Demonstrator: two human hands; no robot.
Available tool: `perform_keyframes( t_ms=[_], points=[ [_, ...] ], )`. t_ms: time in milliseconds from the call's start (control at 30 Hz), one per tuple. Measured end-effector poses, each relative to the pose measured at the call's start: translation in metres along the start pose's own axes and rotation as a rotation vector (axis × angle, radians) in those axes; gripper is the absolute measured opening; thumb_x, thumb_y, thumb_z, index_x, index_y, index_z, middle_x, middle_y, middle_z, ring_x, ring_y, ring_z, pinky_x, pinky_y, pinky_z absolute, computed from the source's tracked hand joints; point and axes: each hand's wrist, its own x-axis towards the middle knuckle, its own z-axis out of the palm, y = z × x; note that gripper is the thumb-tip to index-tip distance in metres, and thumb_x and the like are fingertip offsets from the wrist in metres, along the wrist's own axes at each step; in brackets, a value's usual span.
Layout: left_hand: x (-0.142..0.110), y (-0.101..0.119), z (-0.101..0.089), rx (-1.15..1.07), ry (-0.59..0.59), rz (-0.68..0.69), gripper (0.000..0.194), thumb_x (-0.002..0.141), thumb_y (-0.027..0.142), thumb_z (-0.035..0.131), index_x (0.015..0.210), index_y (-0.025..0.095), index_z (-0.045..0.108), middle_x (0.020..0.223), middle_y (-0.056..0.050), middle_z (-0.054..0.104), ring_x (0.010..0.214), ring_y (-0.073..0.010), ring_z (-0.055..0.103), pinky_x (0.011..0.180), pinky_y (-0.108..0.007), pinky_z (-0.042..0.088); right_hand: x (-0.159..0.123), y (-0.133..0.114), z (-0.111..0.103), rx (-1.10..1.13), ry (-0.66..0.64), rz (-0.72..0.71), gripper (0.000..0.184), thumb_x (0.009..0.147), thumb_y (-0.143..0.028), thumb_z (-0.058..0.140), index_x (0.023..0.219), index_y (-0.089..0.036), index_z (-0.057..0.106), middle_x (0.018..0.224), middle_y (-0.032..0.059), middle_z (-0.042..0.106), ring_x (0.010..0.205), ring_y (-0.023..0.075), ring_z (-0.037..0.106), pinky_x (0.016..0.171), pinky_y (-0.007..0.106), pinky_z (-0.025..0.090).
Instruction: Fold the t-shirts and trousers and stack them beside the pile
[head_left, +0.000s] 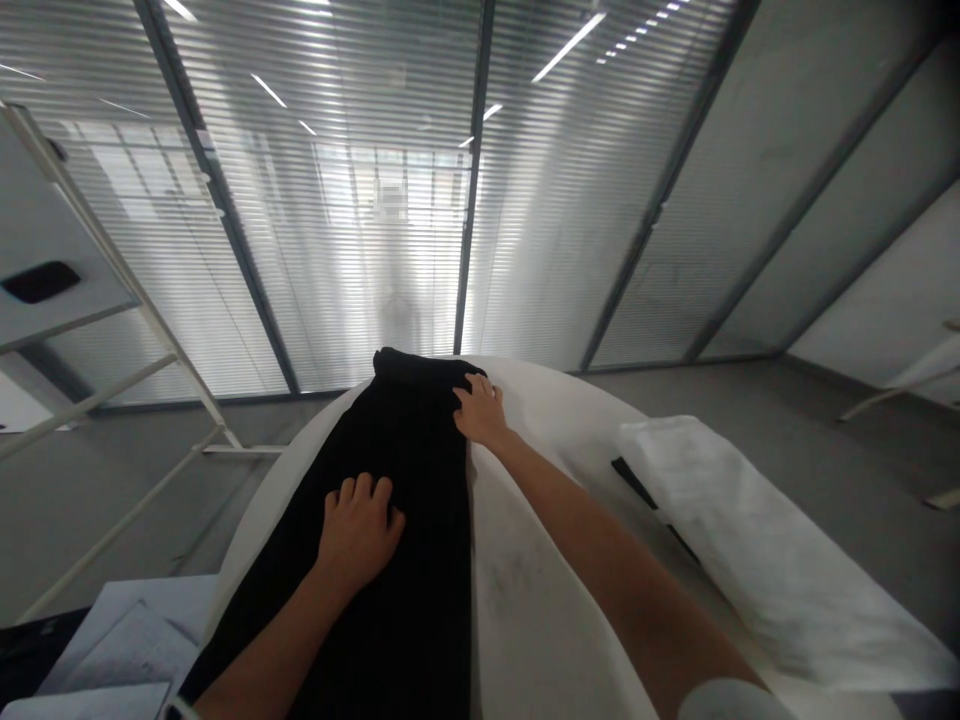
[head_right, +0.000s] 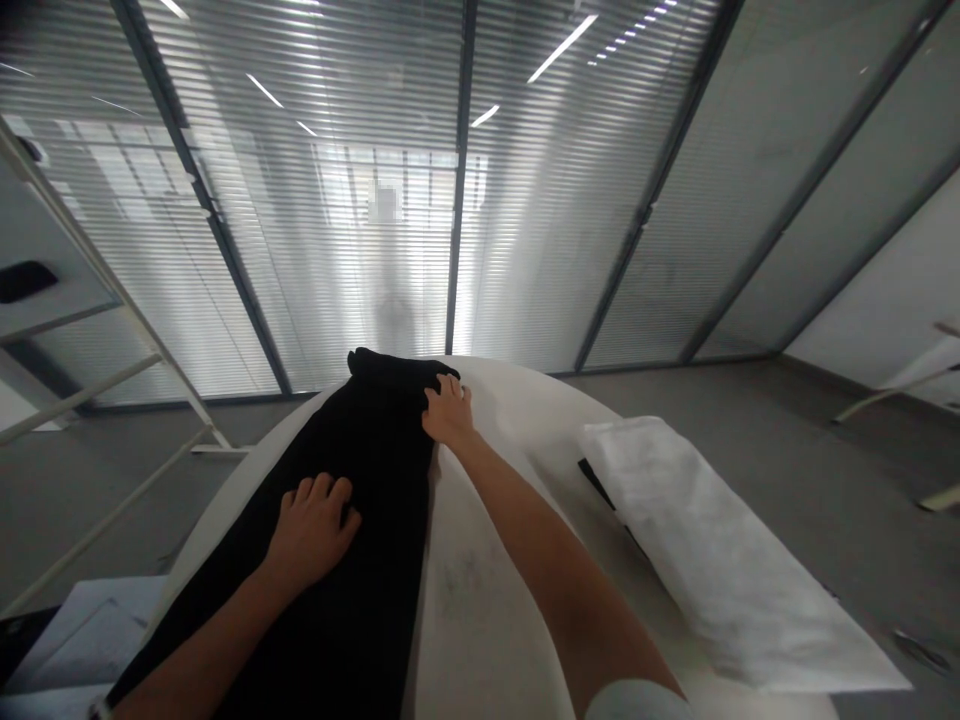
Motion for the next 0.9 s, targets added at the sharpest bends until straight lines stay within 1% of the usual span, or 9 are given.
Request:
perform_keyframes(
  t_ms=[133, 233, 300, 367, 467, 533, 700, 800, 900],
  points=[
    [0.0, 0.002, 0.0, 0.006, 0.016, 0.0, 0.023, 0.089, 0.032, 0.041, 0.099, 0.02, 0.058, 0.102, -0.01, 0.054, 0.099, -0.0282, 0.047, 0.083, -0.042, 0.033, -0.01, 0.002, -0.003, 0.025, -0.068, -0.028, 0.035, 0.086, -0.027, 0.048, 0.116, -0.02, 0.065, 0.127, 0.0128, 0.057, 0.121, 0.0289, 0.045, 0.101, 0.045, 0.03],
    [-0.001, 0.002, 0.001, 0.013, 0.022, -0.001, 0.023, 0.088, 0.032, 0.041, 0.098, 0.02, 0.058, 0.101, -0.01, 0.055, 0.098, -0.0283, 0.048, 0.082, -0.042, 0.033, 0.002, 0.004, -0.004, 0.074, -0.188, -0.102, 0.04, 0.086, -0.027, 0.048, 0.124, -0.022, 0.061, 0.122, 0.0097, 0.062, 0.119, 0.0271, 0.048, 0.103, 0.044, 0.03],
    [-0.002, 0.002, 0.0, 0.011, 0.02, -0.004, 0.023, 0.089, 0.032, 0.041, 0.098, 0.02, 0.059, 0.101, -0.01, 0.055, 0.098, -0.0282, 0.048, 0.082, -0.042, 0.034, 0.016, 0.006, -0.006, 0.085, -0.207, -0.104, 0.053, 0.084, -0.029, 0.051, 0.137, -0.022, 0.051, 0.135, 0.0104, 0.055, 0.127, 0.0285, 0.043, 0.105, 0.045, 0.03],
    [-0.002, 0.001, -0.001, 0.001, 0.016, -0.001, 0.023, 0.089, 0.032, 0.041, 0.097, 0.02, 0.059, 0.102, -0.01, 0.055, 0.098, -0.0279, 0.048, 0.083, -0.042, 0.034, 0.031, 0.009, -0.009, 0.111, -0.177, -0.026, 0.066, 0.084, -0.03, 0.051, 0.147, -0.021, 0.036, 0.149, 0.0125, 0.041, 0.135, 0.0305, 0.035, 0.105, 0.047, 0.031],
    [-0.001, 0.001, -0.003, -0.011, 0.004, -0.002, 0.022, 0.089, 0.031, 0.041, 0.098, 0.02, 0.059, 0.103, -0.01, 0.055, 0.099, -0.0275, 0.049, 0.084, -0.042, 0.034, 0.038, 0.013, -0.01, 0.209, -0.139, 0.144, 0.064, 0.087, -0.028, 0.046, 0.149, -0.022, 0.033, 0.154, 0.0109, 0.034, 0.137, 0.0302, 0.034, 0.106, 0.049, 0.033],
    [0.0, 0.001, -0.003, -0.013, -0.007, -0.008, 0.023, 0.089, 0.032, 0.042, 0.099, 0.021, 0.059, 0.104, -0.01, 0.055, 0.099, -0.0276, 0.049, 0.085, -0.042, 0.034, 0.028, 0.015, -0.008, 0.27, -0.145, 0.165, 0.055, 0.087, -0.026, 0.046, 0.142, -0.025, 0.045, 0.15, 0.0067, 0.042, 0.134, 0.0282, 0.038, 0.106, 0.049, 0.034],
    [0.001, 0.0, -0.001, -0.004, -0.006, 0.004, 0.023, 0.089, 0.032, 0.041, 0.099, 0.02, 0.058, 0.102, -0.01, 0.055, 0.098, -0.0275, 0.049, 0.084, -0.042, 0.035, -0.028, 0.02, -0.013, 0.399, -0.129, 0.038, 0.039, 0.084, -0.02, 0.052, 0.12, -0.026, 0.064, 0.132, 0.0034, 0.059, 0.124, 0.024, 0.05, 0.105, 0.043, 0.038],
    [0.0, 0.0, 0.001, 0.008, 0.001, 0.014, 0.024, 0.089, 0.033, 0.041, 0.099, 0.02, 0.058, 0.102, -0.01, 0.055, 0.098, -0.0277, 0.049, 0.083, -0.042, 0.035, -0.062, 0.027, -0.036, 0.51, -0.198, -0.132, 0.031, 0.087, -0.016, 0.049, 0.11, -0.021, 0.068, 0.117, 0.0037, 0.067, 0.108, 0.0173, 0.06, 0.098, 0.031, 0.043],
    [-0.001, 0.0, 0.002, 0.021, 0.012, 0.02, 0.025, 0.089, 0.035, 0.04, 0.098, 0.02, 0.057, 0.102, -0.01, 0.055, 0.098, -0.0279, 0.049, 0.082, -0.042, 0.035, -0.089, 0.042, -0.075, 0.495, -0.335, -0.233, 0.029, 0.092, -0.025, 0.046, 0.11, -0.021, 0.068, 0.109, 0.0036, 0.071, 0.098, 0.0175, 0.065, 0.091, 0.029, 0.046]
  ],
)
